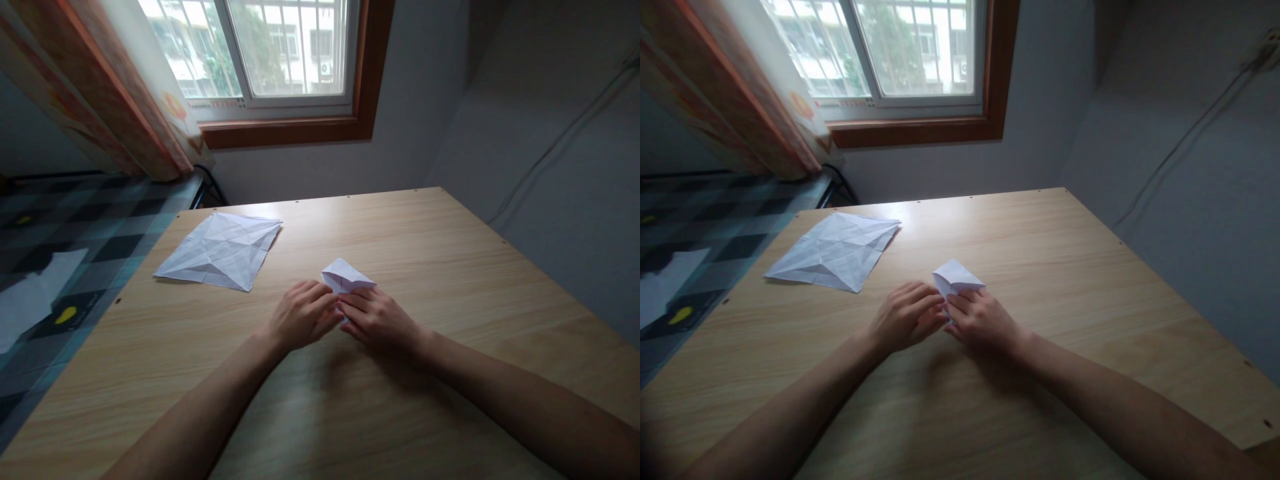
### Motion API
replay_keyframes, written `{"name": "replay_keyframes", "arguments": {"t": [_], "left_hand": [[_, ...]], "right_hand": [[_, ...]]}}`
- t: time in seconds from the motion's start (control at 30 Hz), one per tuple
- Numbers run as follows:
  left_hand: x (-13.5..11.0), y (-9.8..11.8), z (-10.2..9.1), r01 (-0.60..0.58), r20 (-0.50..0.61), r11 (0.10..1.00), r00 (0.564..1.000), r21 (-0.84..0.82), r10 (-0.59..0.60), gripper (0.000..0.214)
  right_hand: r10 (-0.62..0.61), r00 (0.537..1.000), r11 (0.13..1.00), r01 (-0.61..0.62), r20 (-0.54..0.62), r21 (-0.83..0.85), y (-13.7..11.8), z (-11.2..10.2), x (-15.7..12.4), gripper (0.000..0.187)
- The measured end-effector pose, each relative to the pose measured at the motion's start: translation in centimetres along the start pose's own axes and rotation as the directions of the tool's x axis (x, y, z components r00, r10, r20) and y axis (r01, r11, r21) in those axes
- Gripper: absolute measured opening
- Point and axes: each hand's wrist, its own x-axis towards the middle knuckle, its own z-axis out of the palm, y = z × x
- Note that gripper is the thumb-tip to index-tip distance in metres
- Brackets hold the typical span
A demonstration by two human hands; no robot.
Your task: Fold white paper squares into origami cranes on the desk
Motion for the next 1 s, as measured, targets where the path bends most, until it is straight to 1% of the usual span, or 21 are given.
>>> {"name": "replay_keyframes", "arguments": {"t": [0.07, 0.13, 0.2, 0.27, 0.33, 0.47, 0.57, 0.67, 0.77, 0.9, 0.93, 1.0], "left_hand": [[0.2, 0.0, 0.0, 0.016, 0.074, 1.000, 0.997, -0.016, -0.015, 0.018], [0.2, -0.1, 0.2, 0.036, 0.107, 0.999, 0.994, -0.024, -0.034, 0.020], [0.2, -0.3, 0.3, 0.049, 0.120, 0.998, 0.992, -0.036, -0.044, 0.019], [0.1, -0.4, 0.4, 0.056, 0.128, 0.997, 0.991, -0.052, -0.049, 0.017], [0.0, -0.5, 0.4, 0.062, 0.132, 0.996, 0.990, -0.072, -0.052, 0.014], [-0.1, -0.6, 0.5, 0.061, 0.155, 0.987, 0.987, -0.148, -0.038, 0.013], [-0.3, -0.6, 0.4, 0.055, 0.191, 0.977, 0.981, -0.204, -0.015, 0.015], [-0.3, -0.6, 0.5, 0.061, 0.232, 0.968, 0.973, -0.242, -0.003, 0.018], [-0.2, -0.4, 0.5, 0.071, 0.227, 0.963, 0.974, -0.260, -0.011, 0.018], [0.1, -0.1, 0.5, 0.076, 0.196, 0.962, 0.980, -0.261, -0.024, 0.018], [0.2, 0.0, 0.5, 0.076, 0.195, 0.963, 0.981, -0.260, -0.025, 0.017], [0.2, 0.1, 0.5, 0.067, 0.202, 0.967, 0.979, -0.247, -0.017, 0.019]], "right_hand": [[-0.001, 1.000, 1.000, 0.001, -0.004, 0.017, 0.2, -0.2, 0.1, 0.024], [-0.046, 0.999, 0.999, 0.046, 0.015, 0.020, 0.6, -0.5, 0.2, 0.025], [-0.136, 0.989, 0.990, 0.137, 0.058, -0.012, 1.1, -1.1, 0.2, 0.023], [-0.217, 0.970, 0.972, 0.225, 0.108, -0.061, 1.5, -1.8, 0.4, 0.024], [-0.239, 0.960, 0.962, 0.254, 0.143, -0.100, 1.7, -2.7, 0.5, 0.025], [-0.200, 0.959, 0.959, 0.234, 0.199, -0.162, 2.0, -4.3, 0.5, 0.021], [-0.178, 0.953, 0.940, 0.238, 0.247, -0.244, 2.4, -5.0, 0.6, 0.022], [-0.143, 0.952, 0.923, 0.228, 0.272, -0.311, 2.8, -5.1, 0.8, 0.022], [-0.098, 0.957, 0.919, 0.193, 0.273, -0.344, 3.1, -4.5, 1.1, 0.021], [-0.055, 0.971, 0.930, 0.134, 0.232, -0.343, 3.1, -3.5, 1.2, 0.021], [-0.057, 0.977, 0.933, 0.125, 0.205, -0.337, 3.1, -3.3, 1.1, 0.020], [-0.042, 0.994, 0.940, 0.074, 0.103, -0.332, 3.0, -2.9, 0.9, 0.016]]}}
